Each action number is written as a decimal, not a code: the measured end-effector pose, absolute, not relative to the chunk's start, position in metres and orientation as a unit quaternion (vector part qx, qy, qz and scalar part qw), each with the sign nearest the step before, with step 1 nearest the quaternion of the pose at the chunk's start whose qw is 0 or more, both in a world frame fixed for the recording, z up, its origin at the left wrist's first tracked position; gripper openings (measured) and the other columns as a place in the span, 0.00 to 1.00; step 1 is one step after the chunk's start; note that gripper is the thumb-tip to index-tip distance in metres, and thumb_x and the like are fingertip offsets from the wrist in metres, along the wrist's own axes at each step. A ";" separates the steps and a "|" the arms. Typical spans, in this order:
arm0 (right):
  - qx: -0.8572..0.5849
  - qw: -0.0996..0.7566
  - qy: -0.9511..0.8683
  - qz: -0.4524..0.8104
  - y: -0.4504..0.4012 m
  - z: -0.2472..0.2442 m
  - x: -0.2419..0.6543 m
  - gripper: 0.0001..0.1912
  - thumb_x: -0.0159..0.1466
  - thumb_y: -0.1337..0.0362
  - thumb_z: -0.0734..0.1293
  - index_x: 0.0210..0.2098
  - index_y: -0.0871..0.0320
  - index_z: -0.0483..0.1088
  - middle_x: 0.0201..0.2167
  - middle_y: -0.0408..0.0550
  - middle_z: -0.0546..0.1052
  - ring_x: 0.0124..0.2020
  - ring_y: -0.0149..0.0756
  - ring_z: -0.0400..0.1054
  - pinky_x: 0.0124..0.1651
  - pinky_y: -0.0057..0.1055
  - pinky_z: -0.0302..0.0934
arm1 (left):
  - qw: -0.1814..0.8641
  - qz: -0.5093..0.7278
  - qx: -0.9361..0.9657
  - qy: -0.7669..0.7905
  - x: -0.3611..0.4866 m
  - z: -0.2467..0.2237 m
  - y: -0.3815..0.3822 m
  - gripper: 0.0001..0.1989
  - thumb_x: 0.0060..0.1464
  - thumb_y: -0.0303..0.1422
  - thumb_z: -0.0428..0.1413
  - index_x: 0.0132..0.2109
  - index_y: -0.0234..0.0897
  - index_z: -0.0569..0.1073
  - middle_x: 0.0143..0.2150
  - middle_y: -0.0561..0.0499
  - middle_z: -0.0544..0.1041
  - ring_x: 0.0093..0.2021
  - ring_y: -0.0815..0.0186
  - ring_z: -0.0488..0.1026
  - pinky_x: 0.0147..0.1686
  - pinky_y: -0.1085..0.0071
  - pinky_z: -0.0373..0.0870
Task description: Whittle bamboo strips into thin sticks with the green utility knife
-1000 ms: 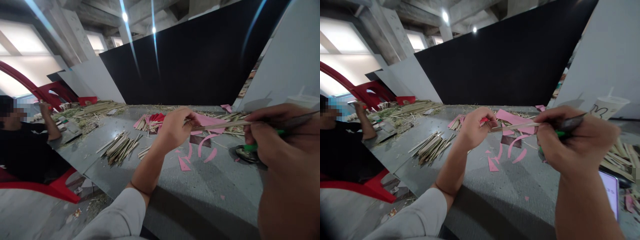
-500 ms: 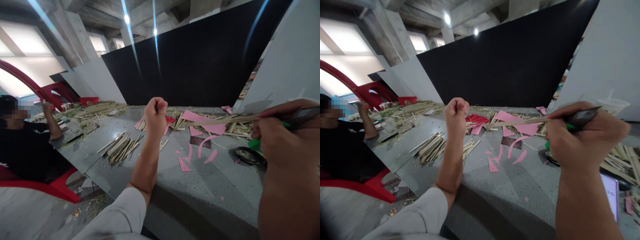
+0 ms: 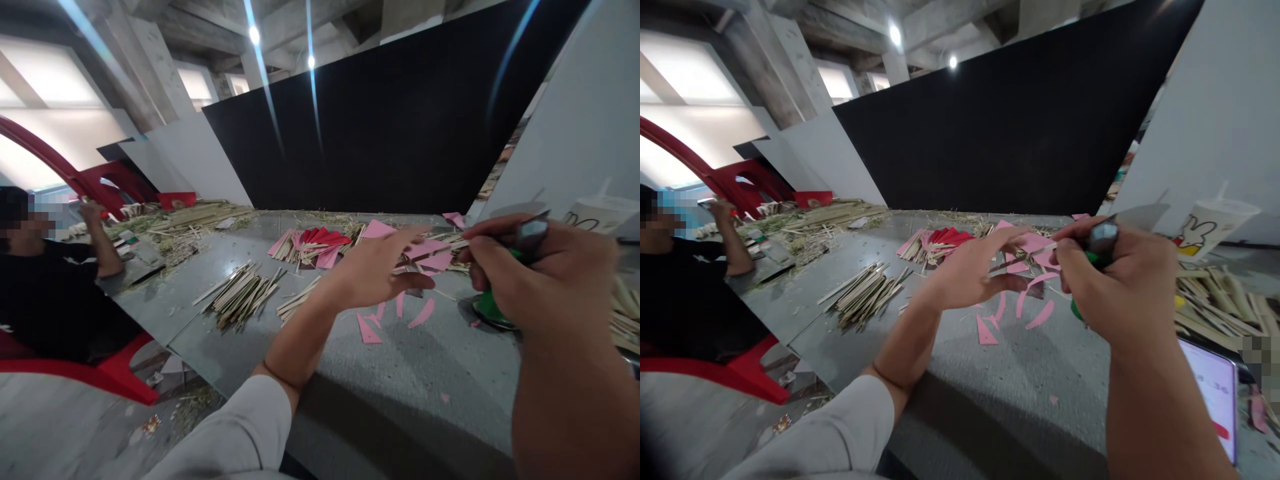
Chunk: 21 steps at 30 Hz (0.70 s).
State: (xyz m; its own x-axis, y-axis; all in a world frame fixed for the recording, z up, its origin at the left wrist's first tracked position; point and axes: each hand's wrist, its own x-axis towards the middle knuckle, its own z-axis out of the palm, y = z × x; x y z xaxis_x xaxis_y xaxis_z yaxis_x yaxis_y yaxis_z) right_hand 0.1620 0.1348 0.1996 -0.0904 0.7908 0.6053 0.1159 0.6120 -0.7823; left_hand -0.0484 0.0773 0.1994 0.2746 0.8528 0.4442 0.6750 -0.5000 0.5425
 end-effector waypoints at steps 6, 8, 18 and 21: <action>-0.220 0.631 -0.617 0.416 0.131 0.204 0.155 0.06 0.61 0.66 0.72 0.39 0.55 0.78 0.25 0.47 0.79 0.18 0.37 0.68 0.16 0.33 0.56 | 0.248 0.463 0.700 0.483 -0.032 0.197 0.077 0.09 0.72 0.34 0.52 0.55 0.39 0.71 0.42 0.48 0.86 0.36 0.67 0.84 0.44 0.67 0.79; -0.188 0.608 -0.589 0.498 0.133 0.204 0.156 0.05 0.61 0.67 0.69 0.37 0.53 0.73 0.26 0.46 0.79 0.18 0.39 0.70 0.14 0.32 0.56 | 0.257 0.499 0.684 0.466 -0.033 0.195 0.078 0.05 0.71 0.33 0.53 0.50 0.39 0.70 0.41 0.49 0.85 0.34 0.70 0.83 0.39 0.72 0.77; -0.170 0.368 -0.779 0.478 0.136 0.194 0.170 0.18 0.78 0.49 0.68 0.36 0.54 0.70 0.20 0.40 0.72 0.17 0.27 0.61 0.19 0.24 0.54 | 0.380 0.552 0.631 0.392 -0.029 0.199 0.072 0.09 0.59 0.22 0.55 0.45 0.38 0.67 0.36 0.55 0.79 0.28 0.74 0.80 0.28 0.78 0.73; -0.170 0.332 -0.813 0.446 0.137 0.194 0.173 0.19 0.76 0.47 0.69 0.37 0.55 0.74 0.22 0.41 0.72 0.19 0.26 0.61 0.20 0.24 0.54 | 0.350 0.556 0.644 0.392 -0.031 0.197 0.072 0.09 0.54 0.21 0.53 0.40 0.38 0.67 0.30 0.58 0.73 0.27 0.76 0.75 0.27 0.78 0.70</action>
